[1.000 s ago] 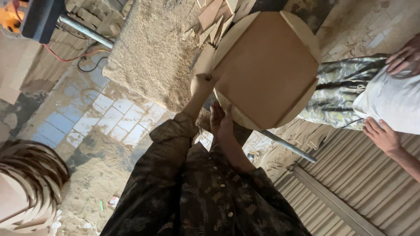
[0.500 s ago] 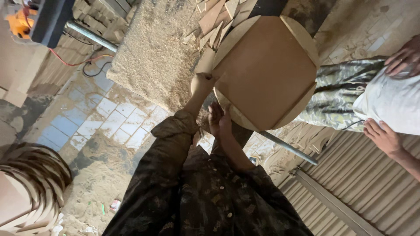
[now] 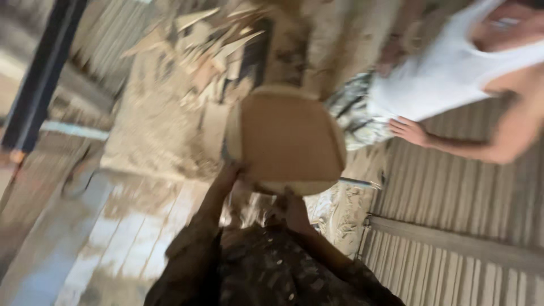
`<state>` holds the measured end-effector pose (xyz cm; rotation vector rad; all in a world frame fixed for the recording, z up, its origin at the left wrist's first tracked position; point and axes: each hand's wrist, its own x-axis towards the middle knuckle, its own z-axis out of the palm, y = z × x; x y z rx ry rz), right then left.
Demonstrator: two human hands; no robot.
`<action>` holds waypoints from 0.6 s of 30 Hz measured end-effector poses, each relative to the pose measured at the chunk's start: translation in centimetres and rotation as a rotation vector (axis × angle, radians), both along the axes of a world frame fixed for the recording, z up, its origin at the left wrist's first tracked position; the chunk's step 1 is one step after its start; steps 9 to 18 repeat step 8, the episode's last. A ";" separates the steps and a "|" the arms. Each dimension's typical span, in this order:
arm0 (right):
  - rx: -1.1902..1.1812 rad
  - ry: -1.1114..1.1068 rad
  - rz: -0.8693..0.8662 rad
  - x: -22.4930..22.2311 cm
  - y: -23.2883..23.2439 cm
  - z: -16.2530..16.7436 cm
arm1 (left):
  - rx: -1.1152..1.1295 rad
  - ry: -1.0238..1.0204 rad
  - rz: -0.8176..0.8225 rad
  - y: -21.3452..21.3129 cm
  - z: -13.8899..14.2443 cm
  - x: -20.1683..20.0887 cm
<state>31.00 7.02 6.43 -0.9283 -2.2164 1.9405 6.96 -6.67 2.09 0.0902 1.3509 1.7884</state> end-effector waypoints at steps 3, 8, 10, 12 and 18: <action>-0.755 -0.027 -0.199 4.7 -0.4 -2.0 | 0.152 -0.163 -0.084 -3.5 -0.7 4.8; -0.449 0.056 -0.090 11.2 -0.4 -2.9 | -0.069 -0.207 -0.002 -11.7 -2.4 13.4; -0.449 0.056 -0.090 11.2 -0.4 -2.9 | -0.069 -0.207 -0.002 -11.7 -2.4 13.4; -0.449 0.056 -0.090 11.2 -0.4 -2.9 | -0.069 -0.207 -0.002 -11.7 -2.4 13.4; -0.449 0.056 -0.090 11.2 -0.4 -2.9 | -0.069 -0.207 -0.002 -11.7 -2.4 13.4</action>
